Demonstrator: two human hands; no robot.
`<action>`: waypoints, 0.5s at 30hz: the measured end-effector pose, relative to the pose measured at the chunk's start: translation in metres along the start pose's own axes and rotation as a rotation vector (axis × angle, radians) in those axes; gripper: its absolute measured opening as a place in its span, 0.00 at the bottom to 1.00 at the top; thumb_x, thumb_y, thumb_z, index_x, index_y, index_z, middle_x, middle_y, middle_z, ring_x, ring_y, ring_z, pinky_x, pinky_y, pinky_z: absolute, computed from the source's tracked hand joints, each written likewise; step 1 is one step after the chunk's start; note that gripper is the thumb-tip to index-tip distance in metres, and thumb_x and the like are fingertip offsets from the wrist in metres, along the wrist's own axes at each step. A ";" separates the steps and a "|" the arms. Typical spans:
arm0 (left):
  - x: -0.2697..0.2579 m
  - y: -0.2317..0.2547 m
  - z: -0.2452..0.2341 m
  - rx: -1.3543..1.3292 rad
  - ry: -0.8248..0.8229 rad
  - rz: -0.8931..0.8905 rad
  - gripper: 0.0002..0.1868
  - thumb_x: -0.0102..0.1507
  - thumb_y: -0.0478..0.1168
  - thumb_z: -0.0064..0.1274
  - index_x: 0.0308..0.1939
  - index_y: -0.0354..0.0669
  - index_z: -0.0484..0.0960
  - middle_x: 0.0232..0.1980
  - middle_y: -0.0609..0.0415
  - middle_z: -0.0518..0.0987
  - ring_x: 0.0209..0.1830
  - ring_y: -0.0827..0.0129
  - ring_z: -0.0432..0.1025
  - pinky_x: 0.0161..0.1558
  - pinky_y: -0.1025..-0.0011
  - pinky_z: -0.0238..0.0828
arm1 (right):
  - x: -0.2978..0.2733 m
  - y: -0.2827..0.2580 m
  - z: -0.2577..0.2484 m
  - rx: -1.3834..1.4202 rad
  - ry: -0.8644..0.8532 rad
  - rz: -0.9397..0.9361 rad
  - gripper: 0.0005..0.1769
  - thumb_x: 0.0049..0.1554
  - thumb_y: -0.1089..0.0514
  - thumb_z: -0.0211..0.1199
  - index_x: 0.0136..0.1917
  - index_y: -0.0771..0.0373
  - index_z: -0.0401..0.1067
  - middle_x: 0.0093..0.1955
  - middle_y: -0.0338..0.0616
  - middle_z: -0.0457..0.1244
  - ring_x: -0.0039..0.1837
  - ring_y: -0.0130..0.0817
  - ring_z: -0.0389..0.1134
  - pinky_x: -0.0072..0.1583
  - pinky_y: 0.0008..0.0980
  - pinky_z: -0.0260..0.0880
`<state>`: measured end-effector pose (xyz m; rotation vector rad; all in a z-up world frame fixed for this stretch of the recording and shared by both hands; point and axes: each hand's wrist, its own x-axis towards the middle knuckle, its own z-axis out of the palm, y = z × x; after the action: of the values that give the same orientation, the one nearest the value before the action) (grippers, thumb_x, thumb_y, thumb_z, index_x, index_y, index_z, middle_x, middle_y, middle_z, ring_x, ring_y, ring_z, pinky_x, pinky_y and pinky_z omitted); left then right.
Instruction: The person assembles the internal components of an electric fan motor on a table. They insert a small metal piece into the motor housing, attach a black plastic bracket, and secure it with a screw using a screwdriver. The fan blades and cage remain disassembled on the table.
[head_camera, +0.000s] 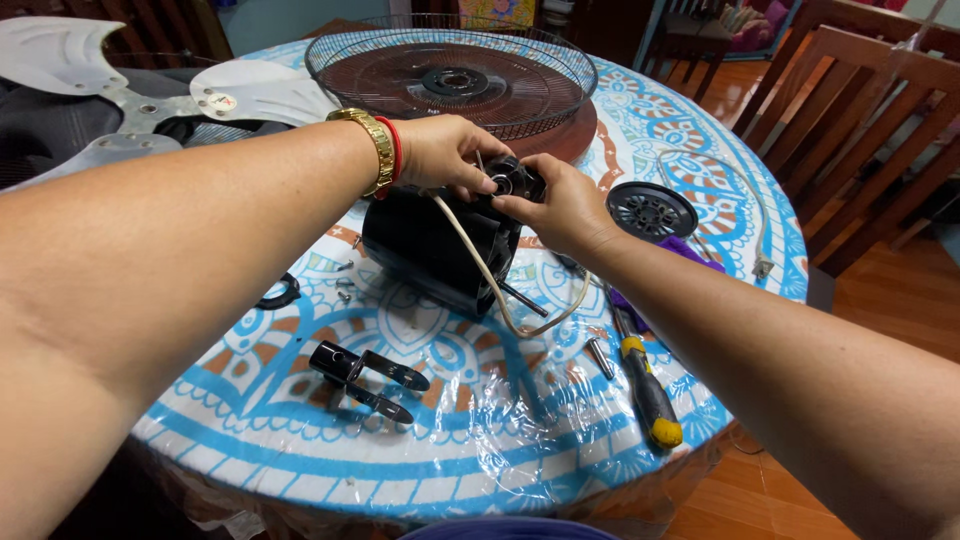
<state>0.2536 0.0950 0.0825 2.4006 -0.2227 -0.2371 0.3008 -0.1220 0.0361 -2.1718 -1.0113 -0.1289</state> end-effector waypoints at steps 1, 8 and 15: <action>0.000 0.002 0.003 0.057 0.015 -0.012 0.30 0.63 0.41 0.58 0.71 0.51 0.72 0.43 0.60 0.84 0.35 0.79 0.76 0.40 0.76 0.75 | -0.003 0.002 -0.001 0.009 -0.022 -0.005 0.32 0.51 0.47 0.74 0.63 0.63 0.71 0.50 0.49 0.71 0.51 0.35 0.75 0.52 0.33 0.74; -0.013 0.020 0.002 0.178 -0.017 0.069 0.28 0.62 0.39 0.58 0.67 0.48 0.75 0.44 0.55 0.86 0.36 0.75 0.81 0.39 0.73 0.78 | -0.014 -0.004 -0.010 -0.022 -0.038 -0.026 0.31 0.53 0.50 0.73 0.65 0.64 0.71 0.51 0.50 0.71 0.51 0.36 0.75 0.53 0.35 0.74; -0.011 0.033 -0.002 0.153 -0.078 0.074 0.26 0.60 0.38 0.61 0.62 0.39 0.76 0.43 0.52 0.86 0.36 0.73 0.82 0.40 0.73 0.81 | -0.024 -0.013 -0.010 -0.035 -0.040 0.009 0.30 0.52 0.51 0.73 0.65 0.64 0.71 0.50 0.50 0.72 0.50 0.35 0.75 0.52 0.34 0.74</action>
<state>0.2404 0.0747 0.1070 2.5305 -0.3774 -0.2886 0.2772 -0.1379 0.0424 -2.2186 -1.0287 -0.1001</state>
